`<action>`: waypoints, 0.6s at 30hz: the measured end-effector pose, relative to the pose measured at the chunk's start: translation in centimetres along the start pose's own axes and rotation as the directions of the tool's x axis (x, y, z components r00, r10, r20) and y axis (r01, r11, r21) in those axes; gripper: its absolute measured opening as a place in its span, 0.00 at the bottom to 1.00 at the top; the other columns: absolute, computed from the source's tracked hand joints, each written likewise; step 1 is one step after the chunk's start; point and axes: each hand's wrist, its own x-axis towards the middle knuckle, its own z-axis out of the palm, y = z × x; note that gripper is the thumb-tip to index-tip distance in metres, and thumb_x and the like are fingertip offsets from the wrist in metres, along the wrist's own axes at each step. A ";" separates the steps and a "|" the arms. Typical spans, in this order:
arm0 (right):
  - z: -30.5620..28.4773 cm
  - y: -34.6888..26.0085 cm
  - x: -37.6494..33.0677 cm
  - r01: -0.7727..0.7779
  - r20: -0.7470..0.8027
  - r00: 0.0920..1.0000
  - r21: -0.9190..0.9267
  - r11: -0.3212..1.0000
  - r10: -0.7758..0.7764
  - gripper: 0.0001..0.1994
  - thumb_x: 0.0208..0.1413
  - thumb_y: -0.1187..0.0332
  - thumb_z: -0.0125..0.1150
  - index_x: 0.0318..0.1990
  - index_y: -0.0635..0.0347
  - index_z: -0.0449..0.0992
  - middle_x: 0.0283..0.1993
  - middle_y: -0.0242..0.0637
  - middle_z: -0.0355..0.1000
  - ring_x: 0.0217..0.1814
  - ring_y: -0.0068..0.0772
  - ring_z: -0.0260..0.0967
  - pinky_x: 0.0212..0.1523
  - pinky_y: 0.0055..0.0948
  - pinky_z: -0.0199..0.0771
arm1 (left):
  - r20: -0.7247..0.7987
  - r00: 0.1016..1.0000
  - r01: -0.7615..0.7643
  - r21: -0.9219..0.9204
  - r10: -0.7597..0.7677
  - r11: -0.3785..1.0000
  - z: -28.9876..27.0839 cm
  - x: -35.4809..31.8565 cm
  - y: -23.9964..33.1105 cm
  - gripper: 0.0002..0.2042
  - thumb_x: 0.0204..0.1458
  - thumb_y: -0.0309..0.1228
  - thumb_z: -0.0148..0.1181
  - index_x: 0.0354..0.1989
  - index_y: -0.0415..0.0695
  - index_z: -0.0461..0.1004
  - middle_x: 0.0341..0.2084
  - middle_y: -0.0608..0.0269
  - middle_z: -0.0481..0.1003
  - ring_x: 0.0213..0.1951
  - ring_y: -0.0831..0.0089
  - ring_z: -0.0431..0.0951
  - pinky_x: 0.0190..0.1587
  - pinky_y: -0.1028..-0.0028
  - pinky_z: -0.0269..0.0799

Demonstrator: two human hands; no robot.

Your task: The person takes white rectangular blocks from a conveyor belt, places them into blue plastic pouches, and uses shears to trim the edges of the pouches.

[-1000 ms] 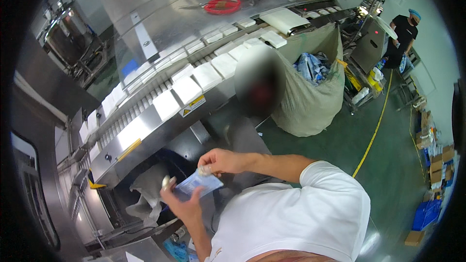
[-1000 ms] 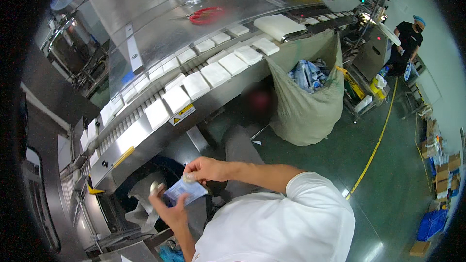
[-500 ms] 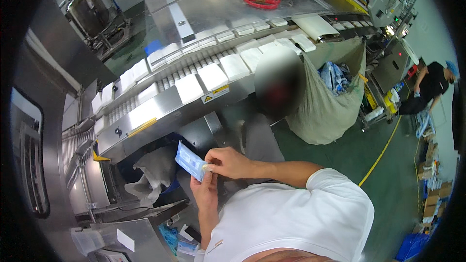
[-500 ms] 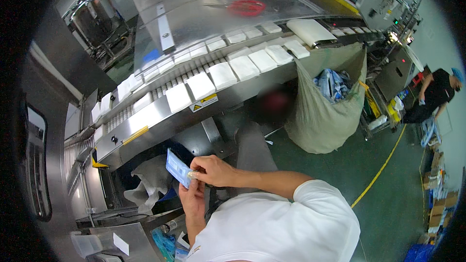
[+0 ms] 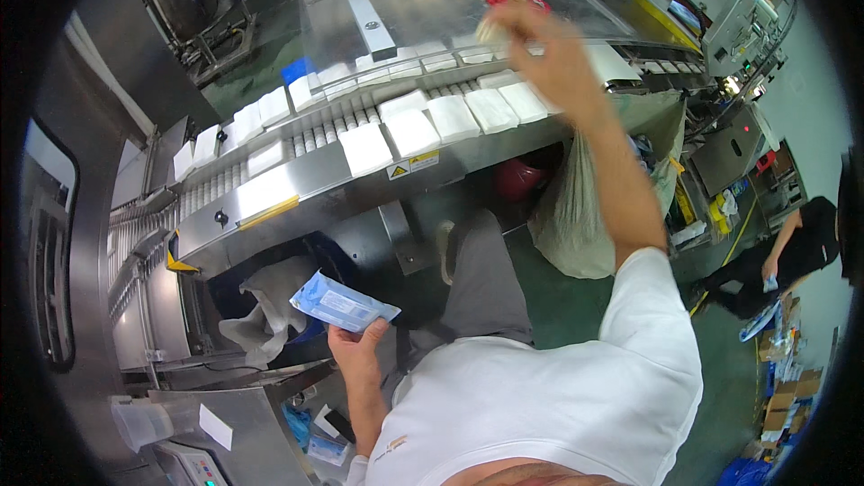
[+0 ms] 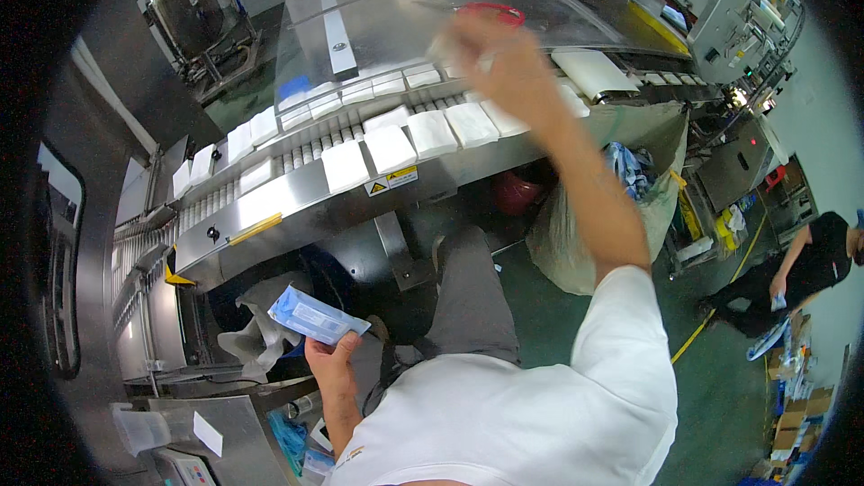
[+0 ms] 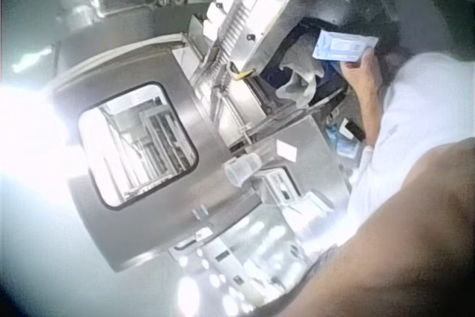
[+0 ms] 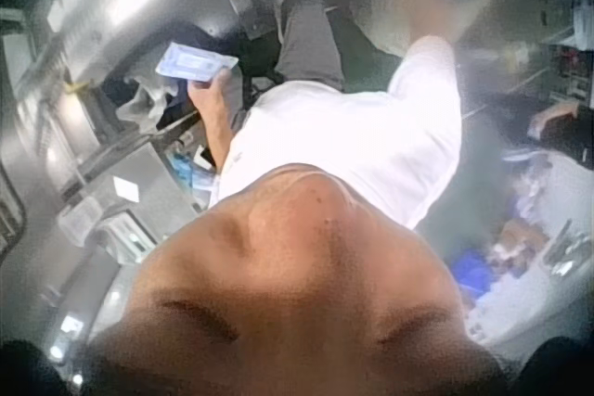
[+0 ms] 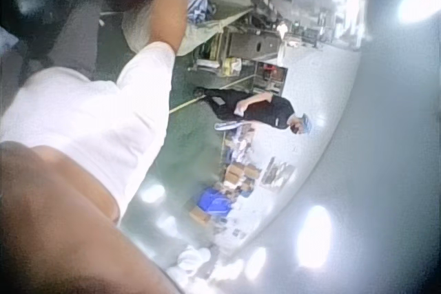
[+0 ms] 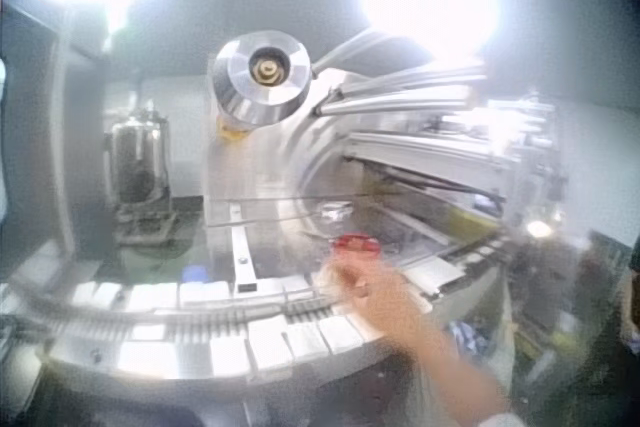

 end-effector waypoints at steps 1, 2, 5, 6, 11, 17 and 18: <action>-1.4 1.8 2.6 -0.068 -0.014 0.998 -0.080 0.994 0.067 0.15 0.64 0.65 0.63 0.54 0.62 0.78 0.50 0.42 0.80 0.50 0.36 0.79 0.53 0.31 0.77 | -0.004 1.000 0.008 -0.005 -0.008 1.000 -0.4 0.0 -0.2 0.28 0.44 0.19 0.77 0.55 0.38 0.72 0.46 0.59 0.80 0.47 0.68 0.82 0.54 0.67 0.78; -2.5 5.8 4.5 0.011 0.019 1.000 -0.202 0.979 -0.008 0.15 0.64 0.66 0.64 0.54 0.63 0.78 0.48 0.43 0.80 0.48 0.34 0.79 0.52 0.32 0.78 | 0.015 1.000 0.021 -0.005 -0.021 1.000 -0.3 0.0 -0.1 0.28 0.45 0.19 0.76 0.56 0.38 0.72 0.46 0.59 0.80 0.47 0.68 0.81 0.54 0.67 0.78; -3.5 12.7 7.7 -0.116 0.346 0.911 -0.304 0.945 0.224 0.15 0.63 0.66 0.65 0.53 0.65 0.77 0.47 0.44 0.80 0.48 0.36 0.79 0.52 0.35 0.77 | 0.052 0.998 0.022 0.003 -0.022 1.000 0.1 0.0 1.0 0.28 0.46 0.21 0.77 0.57 0.38 0.72 0.47 0.60 0.80 0.48 0.69 0.81 0.55 0.68 0.77; -3.5 13.3 8.5 -0.217 0.466 0.816 -0.298 0.929 0.340 0.15 0.63 0.67 0.65 0.53 0.65 0.77 0.47 0.45 0.80 0.48 0.36 0.79 0.52 0.35 0.77 | 0.059 0.998 0.005 0.012 -0.006 1.000 0.1 -0.1 1.4 0.28 0.47 0.22 0.77 0.58 0.38 0.72 0.47 0.60 0.80 0.48 0.69 0.81 0.55 0.68 0.76; -2.7 11.6 10.3 -0.082 0.579 0.772 -0.316 0.945 0.261 0.16 0.61 0.67 0.66 0.52 0.67 0.76 0.47 0.45 0.79 0.48 0.39 0.77 0.52 0.34 0.77 | 0.040 0.995 -0.091 0.102 0.087 0.991 -0.2 -0.1 1.9 0.27 0.49 0.23 0.75 0.58 0.38 0.71 0.46 0.60 0.80 0.44 0.71 0.82 0.44 0.71 0.80; -3.5 10.1 10.0 0.163 0.514 0.834 -0.574 0.803 0.199 0.19 0.55 0.68 0.68 0.51 0.68 0.75 0.40 0.48 0.76 0.48 0.46 0.77 0.52 0.34 0.77 | 0.055 0.991 -0.128 0.114 0.123 0.985 1.1 1.2 2.4 0.26 0.49 0.27 0.77 0.56 0.37 0.72 0.44 0.61 0.80 0.42 0.72 0.81 0.42 0.72 0.79; -4.4 10.9 9.1 0.162 0.428 0.890 -0.621 0.767 0.159 0.19 0.54 0.68 0.69 0.51 0.68 0.75 0.39 0.49 0.75 0.47 0.47 0.77 0.52 0.34 0.77 | 0.058 0.991 -0.126 0.120 0.120 0.985 1.1 1.3 2.5 0.26 0.50 0.28 0.77 0.56 0.37 0.72 0.44 0.62 0.80 0.41 0.73 0.81 0.42 0.72 0.78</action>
